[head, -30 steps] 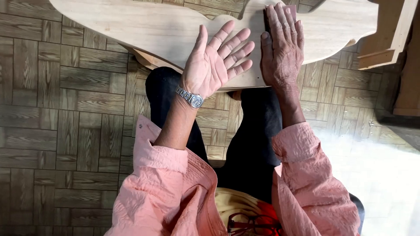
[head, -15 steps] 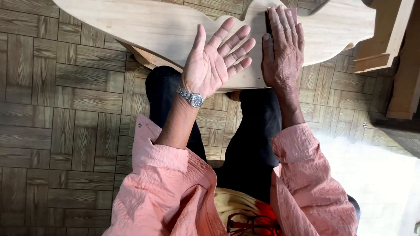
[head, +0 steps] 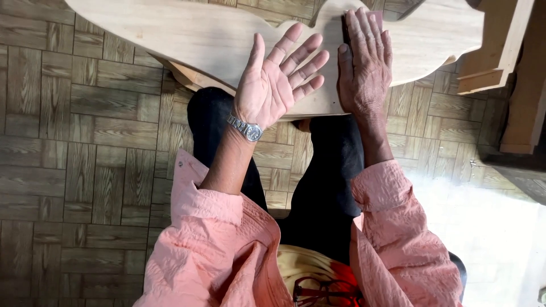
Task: The person sits on a low chair and sands a large, irregularly shaped piece of light-colored wood using a sanding block. They hold the wood with one hand and rub the sanding block across the surface with the other, occasionally repositioning the wood to reach different areas.
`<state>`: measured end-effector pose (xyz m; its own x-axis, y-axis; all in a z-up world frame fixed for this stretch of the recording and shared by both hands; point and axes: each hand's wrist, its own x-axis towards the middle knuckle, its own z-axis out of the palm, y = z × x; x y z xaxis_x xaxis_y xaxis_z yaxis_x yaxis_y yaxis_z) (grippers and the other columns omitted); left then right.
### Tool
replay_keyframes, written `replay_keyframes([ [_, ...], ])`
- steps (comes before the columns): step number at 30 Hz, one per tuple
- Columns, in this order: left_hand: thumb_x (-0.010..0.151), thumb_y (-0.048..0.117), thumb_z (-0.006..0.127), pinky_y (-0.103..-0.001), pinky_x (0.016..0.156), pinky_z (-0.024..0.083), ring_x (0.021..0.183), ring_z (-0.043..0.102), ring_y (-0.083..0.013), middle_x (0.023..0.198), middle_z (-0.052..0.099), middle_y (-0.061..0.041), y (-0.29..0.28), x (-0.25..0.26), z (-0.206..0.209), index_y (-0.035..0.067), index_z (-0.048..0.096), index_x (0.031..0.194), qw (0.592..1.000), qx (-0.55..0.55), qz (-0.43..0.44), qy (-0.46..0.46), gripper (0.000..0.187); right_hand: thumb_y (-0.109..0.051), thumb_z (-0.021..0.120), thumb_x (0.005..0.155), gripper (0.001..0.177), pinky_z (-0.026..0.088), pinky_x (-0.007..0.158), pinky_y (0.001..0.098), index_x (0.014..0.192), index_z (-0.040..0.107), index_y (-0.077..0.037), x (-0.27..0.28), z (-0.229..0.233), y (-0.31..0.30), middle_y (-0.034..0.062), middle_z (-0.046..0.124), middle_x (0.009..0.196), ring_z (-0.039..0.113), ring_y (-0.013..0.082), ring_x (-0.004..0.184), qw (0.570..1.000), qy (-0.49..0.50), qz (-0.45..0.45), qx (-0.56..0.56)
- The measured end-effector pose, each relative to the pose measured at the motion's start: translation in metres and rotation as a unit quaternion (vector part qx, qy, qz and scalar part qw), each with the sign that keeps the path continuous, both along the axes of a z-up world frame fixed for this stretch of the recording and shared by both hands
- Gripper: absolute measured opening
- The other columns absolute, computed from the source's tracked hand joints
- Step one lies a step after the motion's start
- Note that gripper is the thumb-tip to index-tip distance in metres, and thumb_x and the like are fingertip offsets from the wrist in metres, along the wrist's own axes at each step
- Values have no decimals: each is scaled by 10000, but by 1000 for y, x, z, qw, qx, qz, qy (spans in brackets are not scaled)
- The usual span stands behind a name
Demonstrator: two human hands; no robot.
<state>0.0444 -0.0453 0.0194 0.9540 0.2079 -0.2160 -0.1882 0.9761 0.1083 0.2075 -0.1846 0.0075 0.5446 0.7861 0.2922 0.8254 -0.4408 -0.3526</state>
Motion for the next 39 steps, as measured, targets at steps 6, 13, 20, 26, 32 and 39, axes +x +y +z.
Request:
replay_keyframes([
  [6, 858, 585, 503, -555, 1085, 507, 1339, 562, -388, 1502, 530, -215, 5, 14, 6, 96, 386, 1551, 993, 88, 14, 81, 856, -331, 358, 1156, 488, 153, 1279, 433, 1615, 403, -170, 4, -4, 4, 82, 423, 1661, 318, 228, 1564, 1000, -18, -6, 4],
  [13, 955, 695, 553, -376, 1186, 543, 1420, 552, -348, 1520, 521, -252, 33, 12, -40, 81, 489, 1445, 829, 514, 174, 134, 789, -302, 395, 1143, 497, 128, 1285, 428, 1626, 376, -187, 7, -8, 3, 83, 379, 1681, 289, 228, 1573, 999, -15, -12, -35],
  [20, 1136, 375, 481, -661, 1190, 34, 1535, 201, -381, 1670, 387, -29, 62, -27, -27, 235, 556, 1580, 215, 926, 89, 295, 472, -320, 463, 1137, 536, 149, 1278, 421, 1644, 312, -235, -14, -35, 18, 23, 326, 1703, 269, 211, 1582, 991, -46, -77, -104],
  [26, 1169, 396, 411, -650, 1172, 3, 1514, 258, -447, 1635, 489, -171, 96, -29, -46, 161, 574, 1591, 211, 926, 93, 298, 510, -171, 438, 1056, 548, 23, 1329, 542, 1575, 412, 2, -97, -44, 70, 187, 220, 1693, 173, 376, 1596, 991, -91, 49, -87],
  [32, 1224, 174, 597, -574, 1218, 188, 1446, 560, -411, 1514, 765, -141, 125, -30, -60, 166, 767, 1543, 121, 958, 118, 232, 362, -415, 527, 1016, 679, 155, 1359, 442, 1609, 330, -150, -111, -4, 76, 66, 333, 1697, 340, 202, 1609, 973, -146, 85, -158],
  [39, 1241, 72, 382, -578, 1053, 412, 1263, 535, -581, 1449, 579, -441, 119, -27, -44, -209, 544, 1513, 327, 924, 83, 179, 423, -58, 452, 1044, 745, 8, 1352, 449, 1691, 101, -175, -11, -31, 21, 79, 101, 1774, 41, 282, 1634, 967, -83, 84, -227],
])
